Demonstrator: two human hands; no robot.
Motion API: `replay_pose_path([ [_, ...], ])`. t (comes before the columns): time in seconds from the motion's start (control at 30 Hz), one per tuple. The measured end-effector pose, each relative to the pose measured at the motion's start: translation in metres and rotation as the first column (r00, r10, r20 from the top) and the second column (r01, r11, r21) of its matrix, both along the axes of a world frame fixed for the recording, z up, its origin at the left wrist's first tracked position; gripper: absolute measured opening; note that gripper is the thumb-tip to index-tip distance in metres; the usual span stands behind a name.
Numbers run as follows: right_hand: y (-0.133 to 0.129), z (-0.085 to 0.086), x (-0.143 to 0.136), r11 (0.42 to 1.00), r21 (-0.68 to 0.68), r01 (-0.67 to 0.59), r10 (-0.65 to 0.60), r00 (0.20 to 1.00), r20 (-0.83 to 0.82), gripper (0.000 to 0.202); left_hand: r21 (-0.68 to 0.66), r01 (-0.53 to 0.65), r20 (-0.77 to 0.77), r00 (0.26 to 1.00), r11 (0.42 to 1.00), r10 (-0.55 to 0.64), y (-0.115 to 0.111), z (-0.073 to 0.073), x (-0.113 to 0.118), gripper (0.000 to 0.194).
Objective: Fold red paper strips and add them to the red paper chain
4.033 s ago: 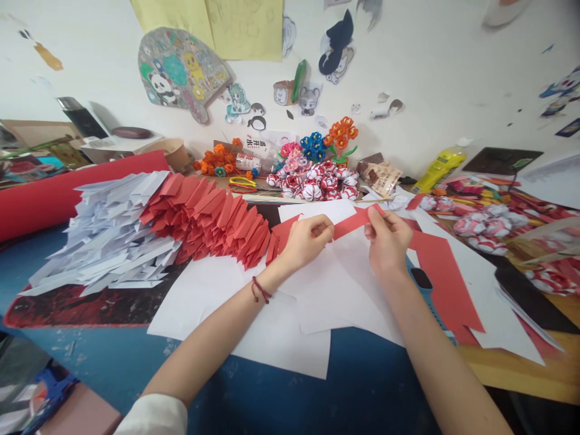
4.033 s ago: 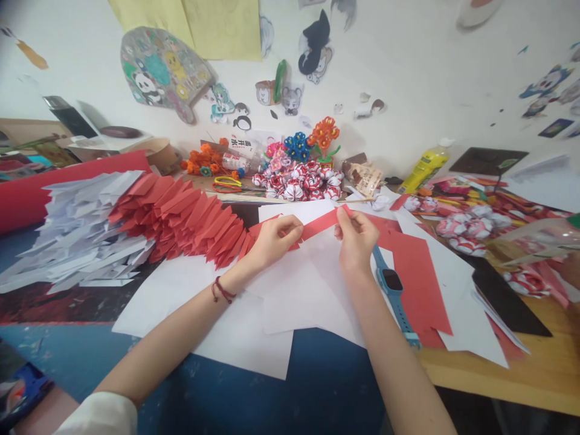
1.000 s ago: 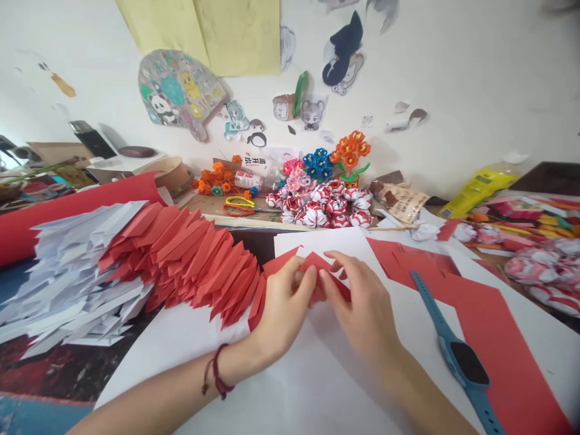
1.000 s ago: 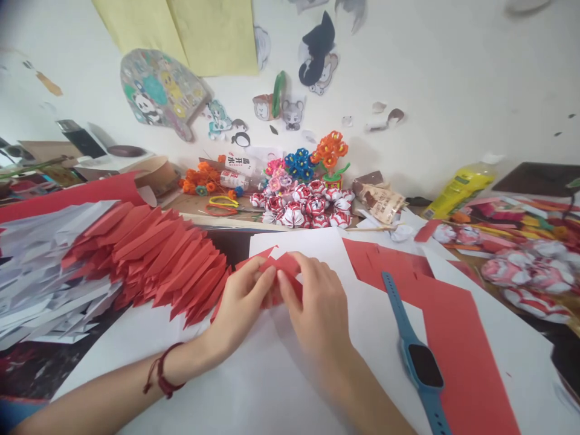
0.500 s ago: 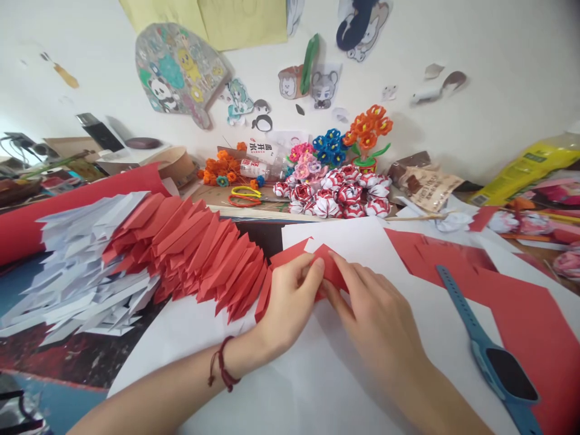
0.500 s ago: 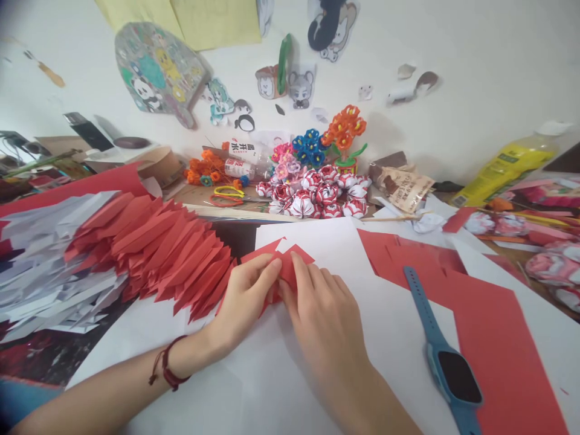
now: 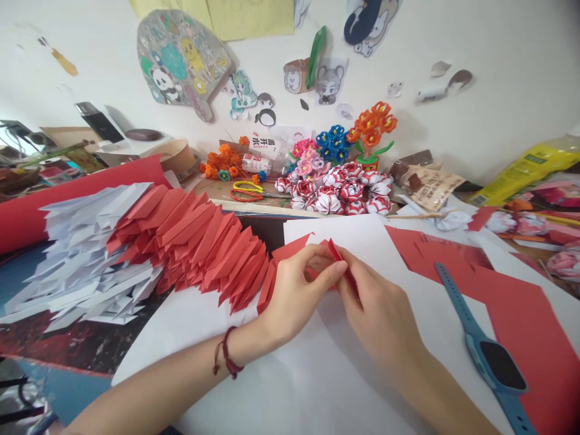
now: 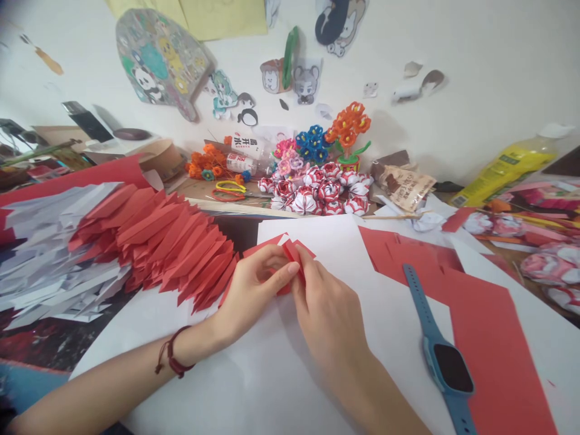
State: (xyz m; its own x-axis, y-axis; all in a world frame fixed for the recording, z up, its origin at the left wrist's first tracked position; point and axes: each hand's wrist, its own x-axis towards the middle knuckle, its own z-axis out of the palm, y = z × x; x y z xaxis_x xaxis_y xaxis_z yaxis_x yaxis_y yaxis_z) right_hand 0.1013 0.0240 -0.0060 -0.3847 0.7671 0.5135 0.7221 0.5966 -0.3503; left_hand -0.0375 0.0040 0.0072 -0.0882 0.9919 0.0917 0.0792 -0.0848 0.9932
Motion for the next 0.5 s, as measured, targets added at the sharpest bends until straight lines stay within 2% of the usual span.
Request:
replay_pose_path([
  [0.2,-0.0012,-0.0002,0.0008,0.999,0.044,0.002,-0.004,0.999,0.034,0.039,0.017,0.019,0.036,0.999,1.0,-0.02,0.0008,-0.0032,-0.0007,0.024],
  [0.5,-0.0018,0.0021,0.0013,1.0,0.028,0.008,-0.009,0.999,0.041,0.04,0.043,0.0,-0.016,1.0,0.999,0.001,0.0014,-0.0069,-0.0025,0.025],
])
